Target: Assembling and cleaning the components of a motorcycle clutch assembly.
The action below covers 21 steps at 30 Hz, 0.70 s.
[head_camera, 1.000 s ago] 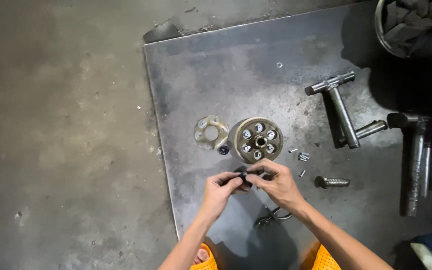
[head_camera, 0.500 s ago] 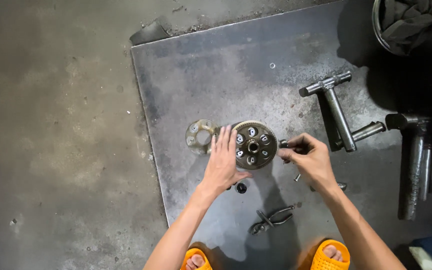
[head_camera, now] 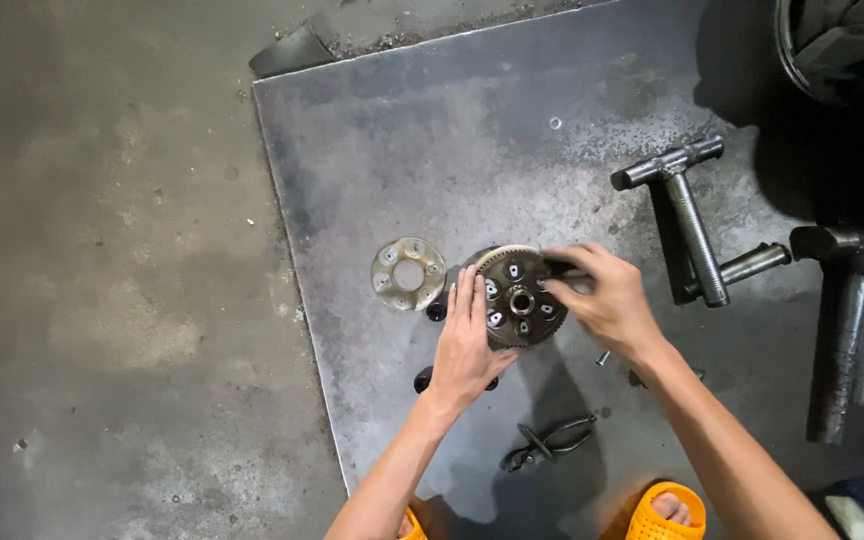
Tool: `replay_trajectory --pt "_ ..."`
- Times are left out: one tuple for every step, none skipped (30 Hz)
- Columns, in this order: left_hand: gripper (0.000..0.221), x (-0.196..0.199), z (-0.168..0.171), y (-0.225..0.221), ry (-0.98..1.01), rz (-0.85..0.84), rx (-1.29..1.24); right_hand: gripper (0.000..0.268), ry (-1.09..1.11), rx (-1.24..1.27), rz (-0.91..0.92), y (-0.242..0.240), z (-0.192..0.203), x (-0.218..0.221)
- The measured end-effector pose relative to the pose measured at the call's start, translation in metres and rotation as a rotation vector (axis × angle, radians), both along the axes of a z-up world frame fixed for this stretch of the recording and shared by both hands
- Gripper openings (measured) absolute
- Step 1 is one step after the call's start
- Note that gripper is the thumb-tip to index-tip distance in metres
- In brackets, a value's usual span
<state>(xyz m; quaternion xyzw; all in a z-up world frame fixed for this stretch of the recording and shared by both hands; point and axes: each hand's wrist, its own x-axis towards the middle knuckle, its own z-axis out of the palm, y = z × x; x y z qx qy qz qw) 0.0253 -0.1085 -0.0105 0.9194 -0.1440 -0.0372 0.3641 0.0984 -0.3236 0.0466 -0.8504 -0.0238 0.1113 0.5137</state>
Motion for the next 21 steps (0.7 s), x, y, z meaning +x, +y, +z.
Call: replay_trajectory --pt "0.131 0.000 -0.001 0.000 0.004 -0.002 0.010 0.036 -0.106 -0.145 0.091 0.006 -0.002 0.007" --pt "0.132 0.000 -0.002 0.000 0.007 -0.003 0.020 0.035 -0.212 -0.289 0.183 0.012 -0.004 0.014" --pt "0.132 0.003 0.006 0.002 0.007 -0.005 0.019 0.035 -0.211 -0.291 0.181 0.017 -0.006 0.016" --pt "0.128 0.007 0.012 0.004 0.074 -0.003 -0.019 0.035 -0.198 -0.345 0.228 0.021 -0.009 0.019" --pt "0.124 0.008 0.019 0.005 0.145 0.002 -0.059 0.036 -0.181 -0.399 0.280 0.025 -0.012 0.020" --pt "0.124 0.014 0.022 0.006 0.149 0.003 -0.061 0.036 -0.177 -0.401 0.282 0.022 -0.014 0.021" --pt "0.104 0.020 0.025 0.008 0.096 0.034 -0.077 0.037 -0.164 -0.369 0.278 0.020 -0.016 0.021" --pt "0.084 0.026 0.028 0.010 0.042 0.064 -0.093 0.038 -0.150 -0.337 0.274 0.017 -0.018 0.022" --pt "0.084 0.035 0.027 0.012 0.046 0.064 -0.095 0.038 -0.146 -0.339 0.275 0.012 -0.023 0.020" --pt "0.055 0.044 0.027 0.013 -0.054 0.060 -0.066 0.028 -0.154 -0.335 0.226 0.006 -0.028 0.018" --pt "0.030 0.053 0.026 0.014 -0.155 0.057 -0.038 0.020 -0.163 -0.332 0.178 0.000 -0.032 0.016" --pt "0.030 0.059 0.022 0.012 -0.152 0.058 -0.041 0.020 -0.161 -0.334 0.179 0.001 -0.035 0.015" --pt "0.027 0.065 0.019 0.010 -0.170 0.011 0.004 0.018 -0.167 -0.311 0.158 0.002 -0.038 0.013" --pt "0.025 0.071 0.015 0.008 -0.188 -0.035 0.049 0.017 -0.173 -0.289 0.136 0.003 -0.041 0.012" --pt "0.025 0.073 0.011 0.007 -0.187 -0.037 0.049 0.017 -0.171 -0.289 0.134 0.004 -0.047 0.010" --pt "0.026 0.076 0.006 0.006 -0.179 -0.047 0.075 0.015 -0.172 -0.283 0.120 0.006 -0.054 0.008" --pt "0.026 0.078 0.002 0.005 -0.172 -0.057 0.101 0.013 -0.173 -0.276 0.106 0.008 -0.060 0.007" --pt "0.026 0.079 0.004 0.006 -0.171 -0.059 0.101 0.013 -0.171 -0.276 0.105 0.010 -0.054 0.008" --pt "0.025 0.079 0.006 0.007 -0.178 -0.060 0.097 0.013 -0.162 -0.285 0.116 0.012 -0.049 0.008" --pt "0.024 0.080 0.008 0.008 -0.185 -0.061 0.094 0.012 -0.152 -0.294 0.127 0.015 -0.043 0.008" --pt "0.024 0.079 0.010 0.008 -0.183 -0.060 0.095 0.012 -0.151 -0.292 0.128 0.016 -0.037 0.010"
